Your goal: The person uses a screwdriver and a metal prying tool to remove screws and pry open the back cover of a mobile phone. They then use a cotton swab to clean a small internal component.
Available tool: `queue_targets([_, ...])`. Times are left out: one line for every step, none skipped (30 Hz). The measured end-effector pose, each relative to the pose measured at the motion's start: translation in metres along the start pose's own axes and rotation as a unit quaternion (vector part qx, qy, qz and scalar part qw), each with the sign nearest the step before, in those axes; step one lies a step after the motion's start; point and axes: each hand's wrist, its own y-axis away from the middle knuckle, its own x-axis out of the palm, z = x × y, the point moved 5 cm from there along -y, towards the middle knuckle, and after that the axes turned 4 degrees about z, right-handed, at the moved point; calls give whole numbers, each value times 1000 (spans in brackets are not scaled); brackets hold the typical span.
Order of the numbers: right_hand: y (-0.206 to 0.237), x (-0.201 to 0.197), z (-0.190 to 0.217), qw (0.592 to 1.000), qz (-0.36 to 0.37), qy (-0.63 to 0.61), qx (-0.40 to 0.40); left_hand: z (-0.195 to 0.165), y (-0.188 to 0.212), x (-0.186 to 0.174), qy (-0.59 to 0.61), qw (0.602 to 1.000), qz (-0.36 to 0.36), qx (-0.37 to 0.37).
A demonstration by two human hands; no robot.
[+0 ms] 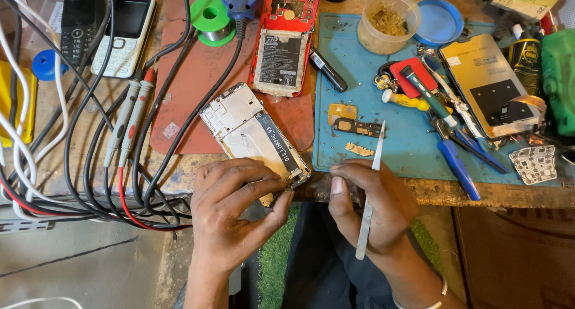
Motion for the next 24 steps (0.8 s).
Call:
queue_targets([-3,-1,3,1000,12,8,-27,0,0,0,0,1000,1,-3])
queue_targets([-6,-1,7,998,25,17,-54,0,0,0,1,1000,2,-7])
queue_targets([-9,-2,9,997,35,16,-64,0,1,0,3,1000,4,-8])
queue_targets([-11,-2,11,996,45,14,-75,1,1,1,4,1000,5,-8])
queue_targets([-14,-1,12,995,55,13,-86,1,1,1,6,1000,6,-9])
queue_targets([-15,0,14,994,59,16,-89,1,1,1,7,1000,2,-8])
queue_targets([-17,0,14,994,63,20,-91,1,1,1,9,1000,-2,-8])
queue_targets([-18,1,15,993,67,24,-93,1,2,1,11,1000,-6,-8])
queue_targets([-18,1,16,993,66,26,-90,1,2,1,13,1000,-6,-10])
queue_targets([-18,1,16,994,66,29,-86,2,2,0,15,1000,-7,-12])
queue_targets([-18,1,16,994,65,31,-83,2,2,0,16,1000,-7,-13])
queue_targets([-18,1,16,995,65,25,-71,2,3,-1,19,1000,-13,-14])
queue_targets([-18,0,15,996,66,19,-60,3,3,-1,21,999,-19,-15])
queue_targets([-18,-1,15,996,67,13,-49,3,3,-1,24,999,-26,-17])
queue_targets([-17,-1,15,997,69,-2,-37,2,3,-2,26,999,-30,-16])
queue_targets([-17,-2,15,997,71,-17,-24,2,3,-2,28,999,-35,-16])
queue_targets([-18,-2,14,997,72,-33,-12,2,3,-2,29,999,-40,-15])
queue_targets([-19,-1,15,997,72,-32,-10,2,3,-3,34,998,-40,-16])
queue_targets([-20,-1,15,997,72,-32,-7,2,3,-3,38,998,-40,-17])
queue_targets([-21,-1,15,997,71,-31,-3,2,3,-3,43,998,-39,-17])
queue_targets([-23,-1,19,997,65,-18,-45,3,3,-4,46,998,-35,-19])
queue_targets([-25,-1,22,994,59,-4,-88,3,3,-4,49,998,-30,-21])
queue_targets([-26,-1,26,990,53,9,-130,4,3,-5,52,998,-26,-23])
queue_targets([-28,1,26,987,63,9,-146,5,3,-5,61,998,-21,-27])
